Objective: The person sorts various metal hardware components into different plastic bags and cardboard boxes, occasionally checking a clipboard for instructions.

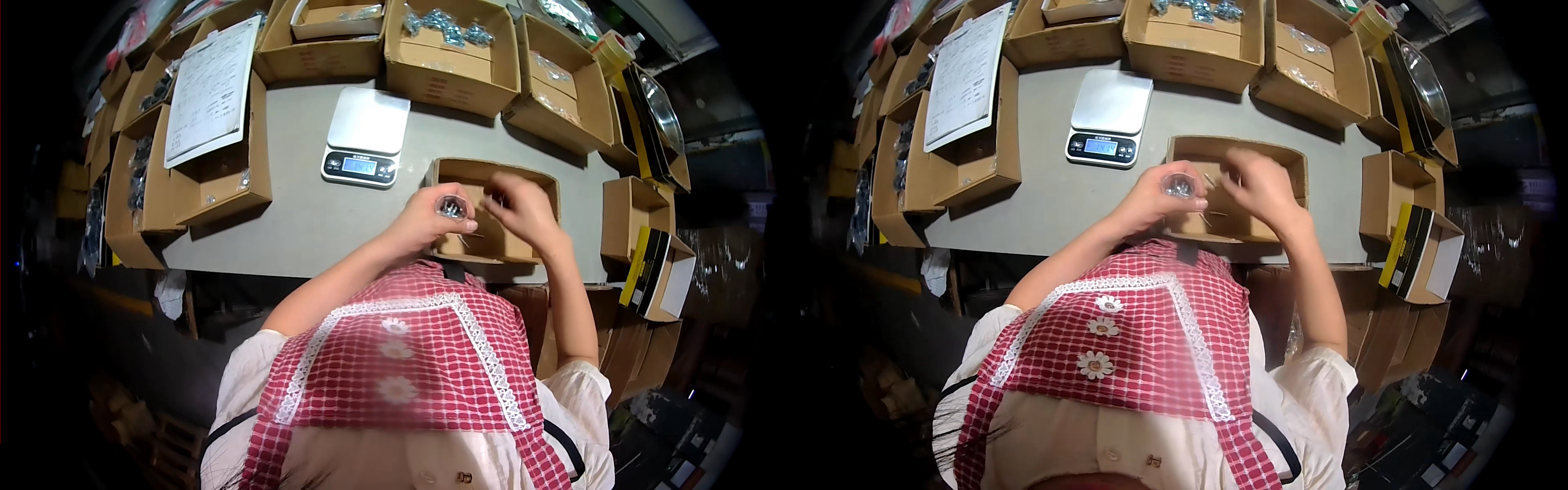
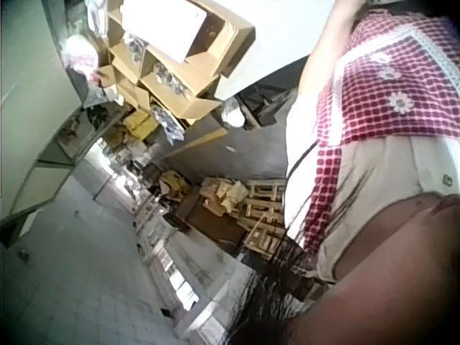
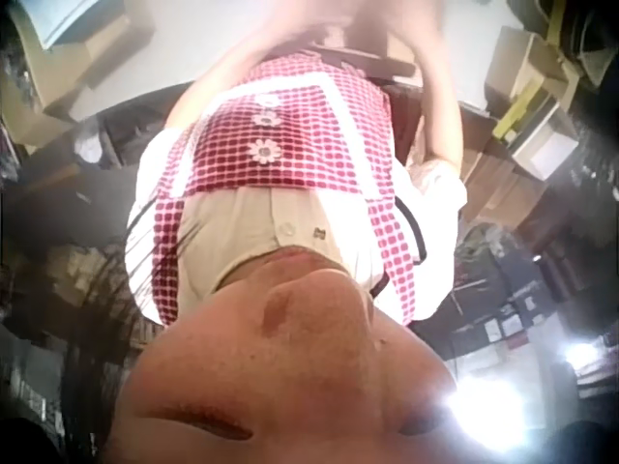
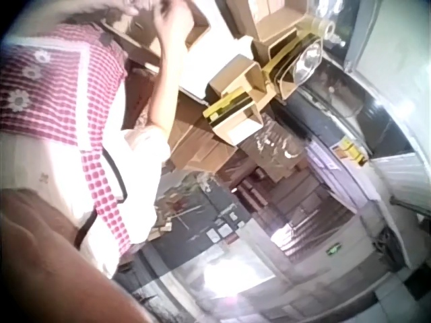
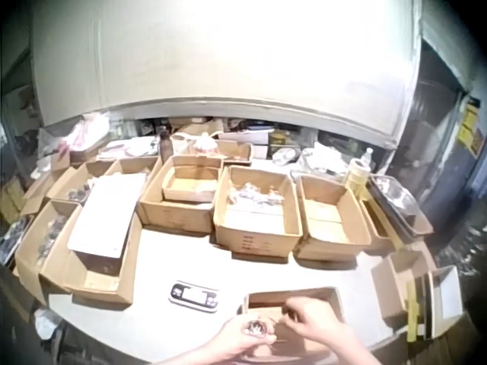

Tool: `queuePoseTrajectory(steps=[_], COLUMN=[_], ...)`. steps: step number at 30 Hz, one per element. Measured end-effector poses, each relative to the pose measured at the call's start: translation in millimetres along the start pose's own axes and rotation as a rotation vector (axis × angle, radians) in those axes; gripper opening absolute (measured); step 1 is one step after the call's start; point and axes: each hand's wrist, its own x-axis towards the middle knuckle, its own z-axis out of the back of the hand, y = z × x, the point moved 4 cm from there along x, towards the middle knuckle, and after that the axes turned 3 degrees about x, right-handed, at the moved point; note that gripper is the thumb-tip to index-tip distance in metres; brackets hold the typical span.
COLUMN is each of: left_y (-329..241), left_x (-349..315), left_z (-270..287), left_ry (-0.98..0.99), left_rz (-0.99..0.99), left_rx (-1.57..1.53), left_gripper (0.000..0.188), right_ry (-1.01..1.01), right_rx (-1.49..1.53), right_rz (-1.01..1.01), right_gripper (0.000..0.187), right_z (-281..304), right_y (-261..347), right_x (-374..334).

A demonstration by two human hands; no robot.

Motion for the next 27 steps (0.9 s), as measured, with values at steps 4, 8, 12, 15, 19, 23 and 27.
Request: queuePoseTrajectory(steps=[4, 8, 12, 15, 19, 23, 27], left_y=[-3.2, -4.1, -6.1, -1.0, -1.2, -0.4, -5.4], left_x=[1.5, -0.8, -0.8, 1.9, -0.3, 0.6, -2.8], left_z=[-1.0, -1.2, -2.2, -0.7, 0.8, -0.7, -3.7], left_ry=[-0.002, -0.029, -0.02, -0.02, -0.019, -0.021, -0.062], left_rz=[-0.026, -0.029, 0.004, -0.014, -0.001, -0.009, -0.001], left_rx=[0.064, 0.033, 0.034, 0.064, 0.085, 0.045, 0.014], left_gripper=[0.018, 0.019, 0.018, 0.018, 0.017, 0.017, 0.019], right_ry=[0.296, 0.327, 0.038, 0.056, 0.002, -0.324, -0.28], right_rx=[-0.29, 0.002, -0.061, -0.205, -0.223, 0.239, 0.344], right_rz=[0.076, -0.076, -0.201, -0.178, -0.098, 0.056, 0.291], right_gripper=[0.016, 0.02, 0.026, 0.027, 0.026, 0.018, 0.015], right_z=[-62.8, -64.1, -41.5, -56.1, -55.3, -17.6, 21.9], right_y=[-35.1, -50.6, -51.4, -48.0, -43.1, -15.2, 60.7], right_x=[-24.2, -12.4, 6.4, 19.7, 24.9, 9.9, -7.8])
